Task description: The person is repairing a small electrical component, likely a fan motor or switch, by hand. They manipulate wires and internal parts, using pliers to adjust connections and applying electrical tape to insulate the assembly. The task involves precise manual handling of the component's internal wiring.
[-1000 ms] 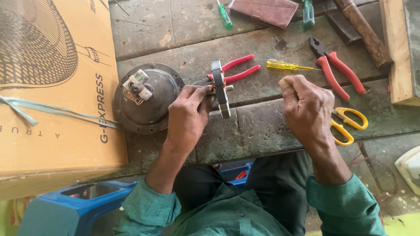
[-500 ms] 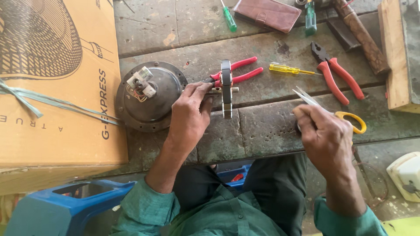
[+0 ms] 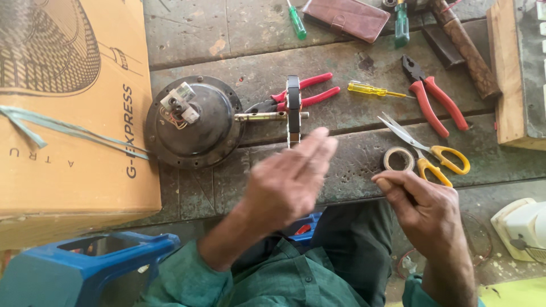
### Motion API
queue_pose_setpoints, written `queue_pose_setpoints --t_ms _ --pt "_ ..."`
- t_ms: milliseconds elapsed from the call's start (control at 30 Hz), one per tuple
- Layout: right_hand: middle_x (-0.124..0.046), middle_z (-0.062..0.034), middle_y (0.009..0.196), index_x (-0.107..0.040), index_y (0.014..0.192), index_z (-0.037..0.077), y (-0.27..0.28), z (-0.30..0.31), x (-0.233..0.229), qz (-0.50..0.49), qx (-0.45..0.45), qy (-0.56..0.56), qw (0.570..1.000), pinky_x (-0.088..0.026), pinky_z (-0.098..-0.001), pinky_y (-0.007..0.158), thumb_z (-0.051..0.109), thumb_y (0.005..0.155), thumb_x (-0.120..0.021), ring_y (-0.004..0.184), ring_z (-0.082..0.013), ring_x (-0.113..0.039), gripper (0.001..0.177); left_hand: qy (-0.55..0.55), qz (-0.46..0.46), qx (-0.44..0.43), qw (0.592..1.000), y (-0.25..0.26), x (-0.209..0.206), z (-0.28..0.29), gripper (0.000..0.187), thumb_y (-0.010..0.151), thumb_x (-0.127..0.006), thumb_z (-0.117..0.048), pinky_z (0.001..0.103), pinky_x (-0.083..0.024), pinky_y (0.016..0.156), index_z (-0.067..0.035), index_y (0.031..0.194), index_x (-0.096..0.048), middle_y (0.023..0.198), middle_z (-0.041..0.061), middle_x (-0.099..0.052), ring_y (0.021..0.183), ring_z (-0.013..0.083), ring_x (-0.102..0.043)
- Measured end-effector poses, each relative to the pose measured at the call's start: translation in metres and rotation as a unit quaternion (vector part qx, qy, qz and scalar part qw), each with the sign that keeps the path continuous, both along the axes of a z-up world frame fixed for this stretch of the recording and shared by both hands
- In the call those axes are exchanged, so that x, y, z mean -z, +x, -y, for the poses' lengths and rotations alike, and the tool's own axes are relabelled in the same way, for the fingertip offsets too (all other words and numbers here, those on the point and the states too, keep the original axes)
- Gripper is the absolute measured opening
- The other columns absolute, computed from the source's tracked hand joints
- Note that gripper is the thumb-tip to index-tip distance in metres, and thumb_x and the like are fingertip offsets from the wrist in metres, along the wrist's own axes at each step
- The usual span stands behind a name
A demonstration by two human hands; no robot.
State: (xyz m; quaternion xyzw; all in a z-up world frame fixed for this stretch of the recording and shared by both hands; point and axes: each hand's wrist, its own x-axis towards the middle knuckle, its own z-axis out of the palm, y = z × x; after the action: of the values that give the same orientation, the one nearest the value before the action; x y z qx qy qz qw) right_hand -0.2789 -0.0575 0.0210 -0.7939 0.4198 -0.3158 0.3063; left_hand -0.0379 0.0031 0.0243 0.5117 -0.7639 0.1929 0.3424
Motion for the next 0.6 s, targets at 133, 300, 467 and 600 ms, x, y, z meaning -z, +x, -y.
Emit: queue_pose_setpoints --t_ms 133,300,467,600 --pt "-0.074 -0.0064 0.081 -0.076 0.098 0.003 -0.009 0.004 -0.008 0.057 -0.048 -0.027 0.997 -0.05 -0.0272 0.061 0.011 0.093 -0.072 0.067 -0.0143 -0.065 0.01 0.1 -0.022 -0.007 0.995 -0.015 -0.002 -0.004 0.042 0.092 -0.069 -0.007 0.038 -0.063 0.075 0.01 0.129 -0.067 0.131 0.031 -0.065 0.086 0.0272 -0.073" --pt "-0.073 -0.011 0.104 -0.066 0.104 0.001 0.03 0.035 -0.013 0.188 -0.15 -0.044 0.97 -0.054 -0.0268 0.077 0.005 0.103 -0.059 0.089 -0.0168 -0.07 0.008 0.101 -0.171 0.019 0.98 -0.026 -0.004 -0.009 0.025 0.1 -0.072 -0.012 0.038 -0.063 0.087 -0.004 0.124 -0.071 0.12 0.012 -0.074 0.099 0.025 -0.075" --pt "-0.077 -0.0076 0.102 -0.064 0.109 0.004 0.084 0.061 -0.007 0.225 -0.258 0.055 0.938 -0.061 -0.0294 0.082 0.006 0.108 -0.055 0.093 -0.015 -0.075 0.009 0.176 -0.375 0.1 0.905 -0.011 -0.004 -0.01 0.013 0.102 -0.074 -0.016 0.027 -0.064 0.083 -0.011 0.113 -0.074 0.109 0.006 -0.077 0.094 0.0132 -0.075" --pt "-0.076 -0.0085 0.093 -0.063 0.109 0.002 0.097 0.053 -0.004 0.161 -0.182 -0.059 0.968 -0.06 -0.031 0.074 0.005 0.106 -0.061 0.084 -0.0161 -0.076 0.004 0.217 -0.556 0.087 0.798 0.024 -0.004 -0.01 0.008 0.103 -0.074 -0.013 0.024 -0.057 0.07 -0.007 0.108 -0.076 0.095 0.004 -0.073 0.081 0.0095 -0.065"
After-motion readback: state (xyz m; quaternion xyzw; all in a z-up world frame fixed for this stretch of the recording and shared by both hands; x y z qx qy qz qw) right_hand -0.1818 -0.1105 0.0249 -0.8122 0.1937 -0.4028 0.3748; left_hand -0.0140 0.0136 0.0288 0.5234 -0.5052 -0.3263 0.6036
